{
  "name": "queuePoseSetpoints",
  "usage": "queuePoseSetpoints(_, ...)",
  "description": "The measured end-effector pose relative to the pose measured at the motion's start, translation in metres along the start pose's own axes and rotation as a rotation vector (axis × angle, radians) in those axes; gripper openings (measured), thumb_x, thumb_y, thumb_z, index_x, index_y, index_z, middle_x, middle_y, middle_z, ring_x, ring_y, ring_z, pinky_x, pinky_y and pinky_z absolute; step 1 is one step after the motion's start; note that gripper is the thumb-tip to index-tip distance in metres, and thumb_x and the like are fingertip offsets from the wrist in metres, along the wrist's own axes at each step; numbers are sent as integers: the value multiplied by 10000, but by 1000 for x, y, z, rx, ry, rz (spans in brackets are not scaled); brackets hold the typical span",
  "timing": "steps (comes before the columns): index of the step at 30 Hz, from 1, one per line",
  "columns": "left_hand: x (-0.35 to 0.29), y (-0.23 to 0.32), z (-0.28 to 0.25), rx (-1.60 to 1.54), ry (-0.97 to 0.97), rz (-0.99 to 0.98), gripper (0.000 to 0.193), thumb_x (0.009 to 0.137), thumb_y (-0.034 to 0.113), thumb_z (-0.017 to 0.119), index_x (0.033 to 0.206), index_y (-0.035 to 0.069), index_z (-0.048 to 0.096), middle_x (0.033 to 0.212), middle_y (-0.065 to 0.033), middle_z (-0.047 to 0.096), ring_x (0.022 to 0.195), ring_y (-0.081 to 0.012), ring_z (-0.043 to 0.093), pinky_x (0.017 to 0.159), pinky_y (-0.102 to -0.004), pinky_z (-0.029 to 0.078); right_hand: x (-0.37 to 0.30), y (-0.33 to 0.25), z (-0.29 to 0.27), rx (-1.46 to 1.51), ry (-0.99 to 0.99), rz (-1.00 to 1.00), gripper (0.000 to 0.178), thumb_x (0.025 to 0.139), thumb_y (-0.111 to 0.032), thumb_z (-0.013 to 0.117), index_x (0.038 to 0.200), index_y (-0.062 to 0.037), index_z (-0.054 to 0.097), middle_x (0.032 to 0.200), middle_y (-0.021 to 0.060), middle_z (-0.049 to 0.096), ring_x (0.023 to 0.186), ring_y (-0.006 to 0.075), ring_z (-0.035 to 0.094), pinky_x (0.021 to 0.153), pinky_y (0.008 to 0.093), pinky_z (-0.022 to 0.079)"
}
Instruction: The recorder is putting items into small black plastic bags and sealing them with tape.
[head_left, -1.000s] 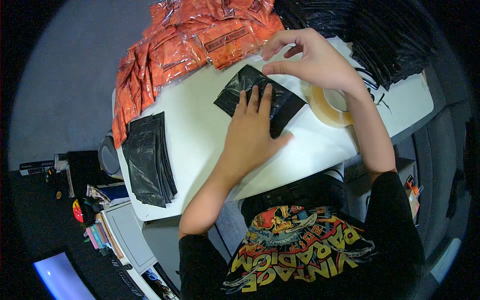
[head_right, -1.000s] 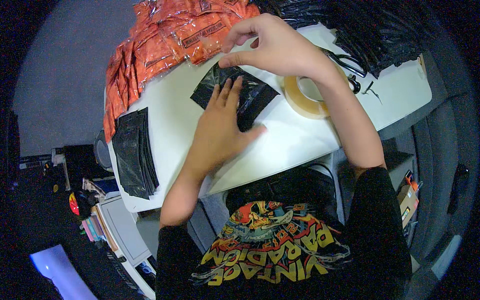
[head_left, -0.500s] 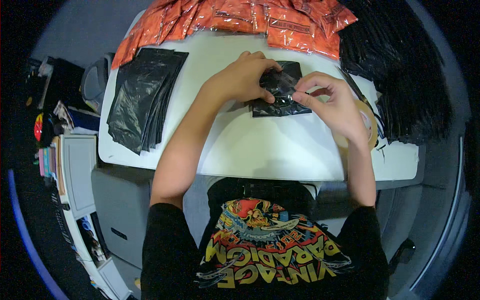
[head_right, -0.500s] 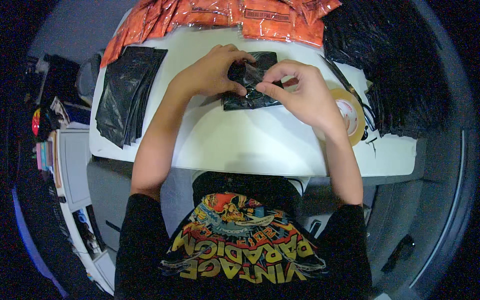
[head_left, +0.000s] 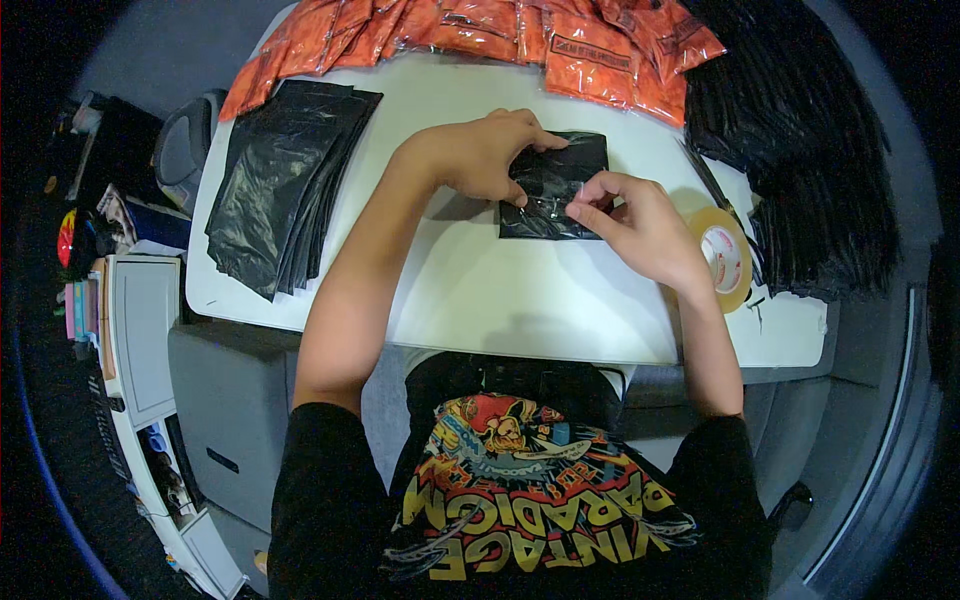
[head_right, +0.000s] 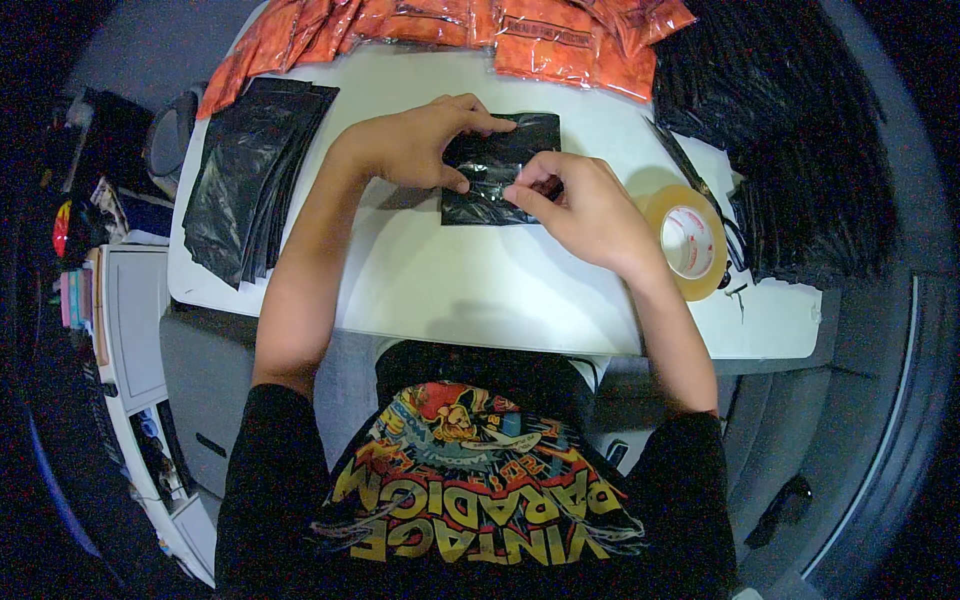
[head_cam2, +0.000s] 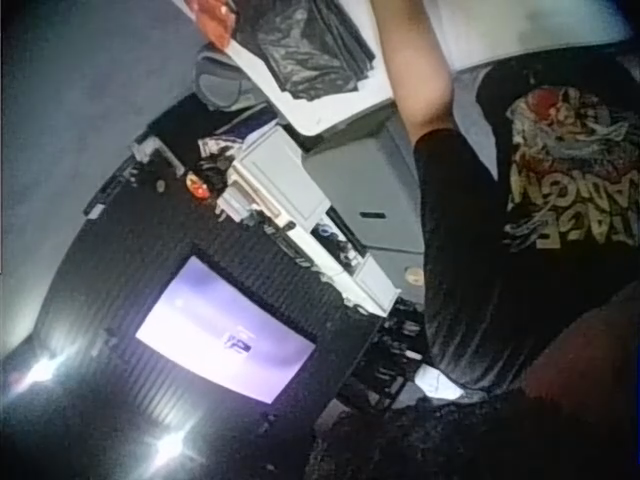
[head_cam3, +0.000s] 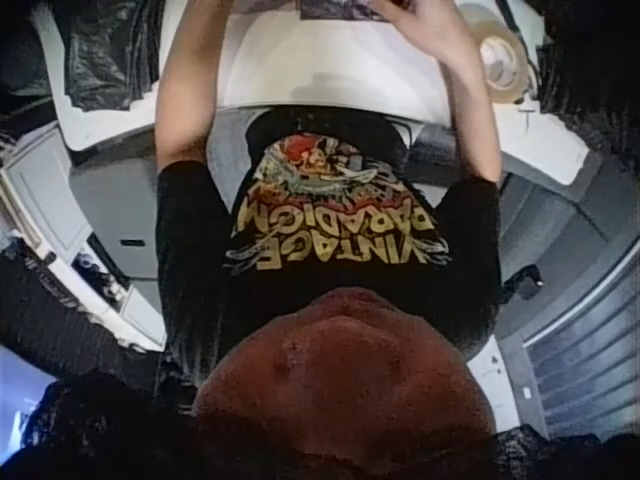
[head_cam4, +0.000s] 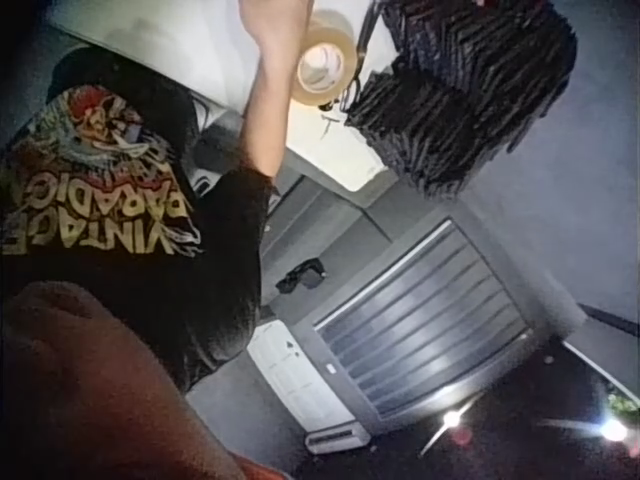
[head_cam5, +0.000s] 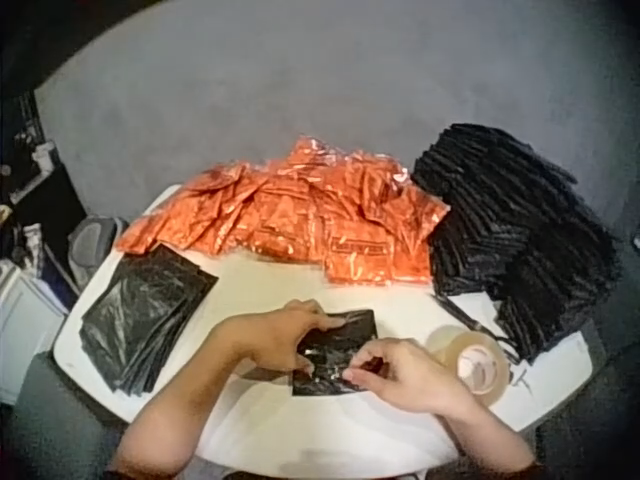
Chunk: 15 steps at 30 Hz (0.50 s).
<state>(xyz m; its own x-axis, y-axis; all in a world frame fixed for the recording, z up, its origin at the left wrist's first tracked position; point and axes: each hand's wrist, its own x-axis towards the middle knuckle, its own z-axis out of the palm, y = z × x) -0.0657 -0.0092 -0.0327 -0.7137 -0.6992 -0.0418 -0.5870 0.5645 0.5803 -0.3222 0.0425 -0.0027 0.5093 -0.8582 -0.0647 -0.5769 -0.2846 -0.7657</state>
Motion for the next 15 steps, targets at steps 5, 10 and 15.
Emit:
queuePoseSetpoints(5, 2, -1, 3, -13, 6, -3, 877, 738, 143, 877, 1539, 124, 520, 1356, -173, 570, 1295, -375, 516, 1135, -433, 430, 3, 1, 1, -32, 12, 25, 256, 927, -223, 762, 920, 30, 729, 768, 150, 724, 685, 213, 690, 674, 366, 540)
queuePoseSetpoints(10, 1, 0, 5, -19, 24, -5, 899, 720, 96, 883, 1541, 134, 519, 1347, -173, 572, 1273, -382, 530, 1138, -440, 426, 9, -3, 13, -177, 72, 87, 246, 897, -204, 785, 882, 33, 718, 745, 163, 713, 652, 270, 694, 662, 381, 542)
queuePoseSetpoints(15, 2, 1, 6, -24, 6, -12, 895, 707, 85, 882, 1529, 112, 528, 1331, -181, 582, 1275, -390, 525, 1136, -437, 429, 10, -6, 19, -377, 128, 80, 317, 850, -223, 835, 1006, 32, 730, 781, 187, 718, 743, 363, 716, 730, 445, 564)
